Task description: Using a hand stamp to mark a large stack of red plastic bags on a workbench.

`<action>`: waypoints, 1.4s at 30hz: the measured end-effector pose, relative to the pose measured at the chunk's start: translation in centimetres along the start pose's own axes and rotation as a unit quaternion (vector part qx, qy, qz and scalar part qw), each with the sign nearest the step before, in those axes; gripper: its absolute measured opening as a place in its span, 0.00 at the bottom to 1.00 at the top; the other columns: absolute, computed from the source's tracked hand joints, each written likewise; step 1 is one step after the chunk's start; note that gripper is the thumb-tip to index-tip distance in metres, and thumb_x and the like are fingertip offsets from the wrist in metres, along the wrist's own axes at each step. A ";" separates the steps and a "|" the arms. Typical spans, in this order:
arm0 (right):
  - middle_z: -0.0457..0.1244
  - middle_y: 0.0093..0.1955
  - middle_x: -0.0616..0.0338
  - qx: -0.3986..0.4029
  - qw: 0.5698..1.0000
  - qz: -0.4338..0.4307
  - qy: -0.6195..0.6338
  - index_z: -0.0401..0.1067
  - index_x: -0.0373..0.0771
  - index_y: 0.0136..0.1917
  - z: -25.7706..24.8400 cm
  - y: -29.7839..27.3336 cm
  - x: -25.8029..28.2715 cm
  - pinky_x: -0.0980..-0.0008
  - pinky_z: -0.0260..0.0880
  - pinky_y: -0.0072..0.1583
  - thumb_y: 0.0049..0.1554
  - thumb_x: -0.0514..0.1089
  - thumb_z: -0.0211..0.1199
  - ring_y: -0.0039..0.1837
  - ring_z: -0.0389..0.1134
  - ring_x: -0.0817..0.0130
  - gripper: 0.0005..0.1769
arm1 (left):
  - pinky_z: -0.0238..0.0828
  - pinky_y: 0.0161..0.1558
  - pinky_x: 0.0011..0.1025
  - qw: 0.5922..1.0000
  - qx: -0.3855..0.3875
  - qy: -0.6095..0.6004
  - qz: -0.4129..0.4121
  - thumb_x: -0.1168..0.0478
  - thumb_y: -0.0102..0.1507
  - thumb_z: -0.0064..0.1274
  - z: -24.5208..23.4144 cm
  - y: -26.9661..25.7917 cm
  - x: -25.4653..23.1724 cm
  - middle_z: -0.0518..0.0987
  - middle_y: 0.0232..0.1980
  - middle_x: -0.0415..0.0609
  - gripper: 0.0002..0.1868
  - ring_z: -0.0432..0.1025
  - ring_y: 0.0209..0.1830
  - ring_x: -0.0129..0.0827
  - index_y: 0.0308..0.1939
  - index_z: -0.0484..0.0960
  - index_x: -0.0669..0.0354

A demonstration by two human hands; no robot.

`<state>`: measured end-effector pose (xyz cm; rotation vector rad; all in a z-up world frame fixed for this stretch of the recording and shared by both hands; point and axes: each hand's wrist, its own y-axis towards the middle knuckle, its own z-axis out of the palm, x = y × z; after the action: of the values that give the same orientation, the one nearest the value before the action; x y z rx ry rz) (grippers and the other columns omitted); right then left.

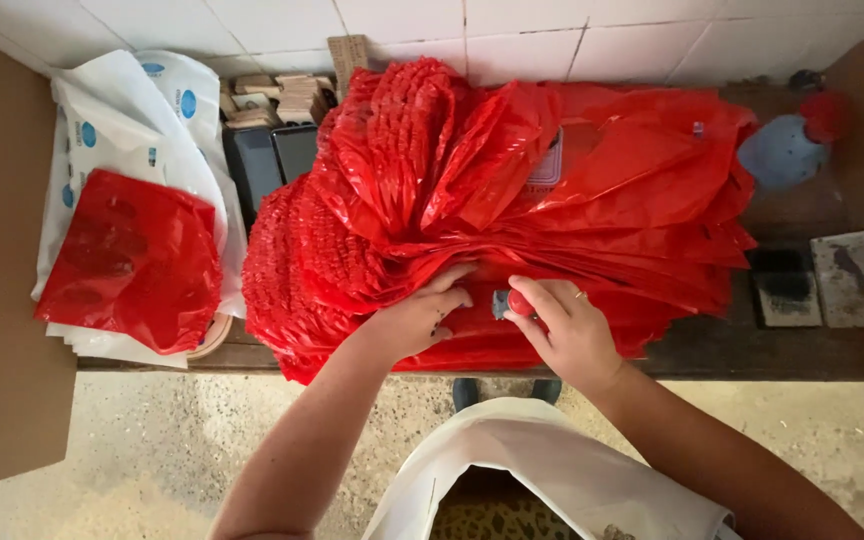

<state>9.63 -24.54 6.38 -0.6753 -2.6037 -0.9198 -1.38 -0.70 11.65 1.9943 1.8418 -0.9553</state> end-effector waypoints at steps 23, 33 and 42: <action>0.67 0.61 0.44 -0.064 0.949 0.266 0.156 0.69 0.33 0.70 -6.4 -4.9 1.4 0.62 0.73 0.60 0.54 0.32 0.70 0.60 0.70 0.54 0.31 | 0.65 0.37 0.30 0.975 -0.204 0.038 0.085 0.64 0.66 0.49 3.3 0.9 4.0 0.70 0.29 0.39 0.04 0.67 0.27 0.32 0.44 0.76 0.50; 0.69 0.53 0.59 -0.003 0.997 0.068 -0.019 0.73 0.50 0.68 1.7 -1.5 1.8 0.63 0.74 0.58 0.59 0.52 0.66 0.57 0.72 0.61 0.24 | 0.71 0.61 0.52 0.990 -0.110 0.074 0.043 0.47 0.63 0.56 5.3 1.1 4.0 0.79 0.61 0.48 0.35 0.74 0.62 0.48 0.72 0.58 0.31; 0.67 0.56 0.46 -0.081 0.910 0.326 0.245 0.65 0.35 0.74 -7.8 3.1 5.5 0.64 0.70 0.65 0.61 0.31 0.65 0.59 0.68 0.65 0.30 | 0.62 0.41 0.29 0.908 -0.125 -0.397 -0.041 0.66 0.59 0.56 3.9 0.2 3.4 0.66 0.29 0.41 0.06 0.65 0.33 0.33 0.34 0.73 0.59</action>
<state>7.53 -25.71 16.11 -1.0978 -1.6998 -0.9254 -2.40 -0.44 6.59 1.1174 1.4717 -1.2344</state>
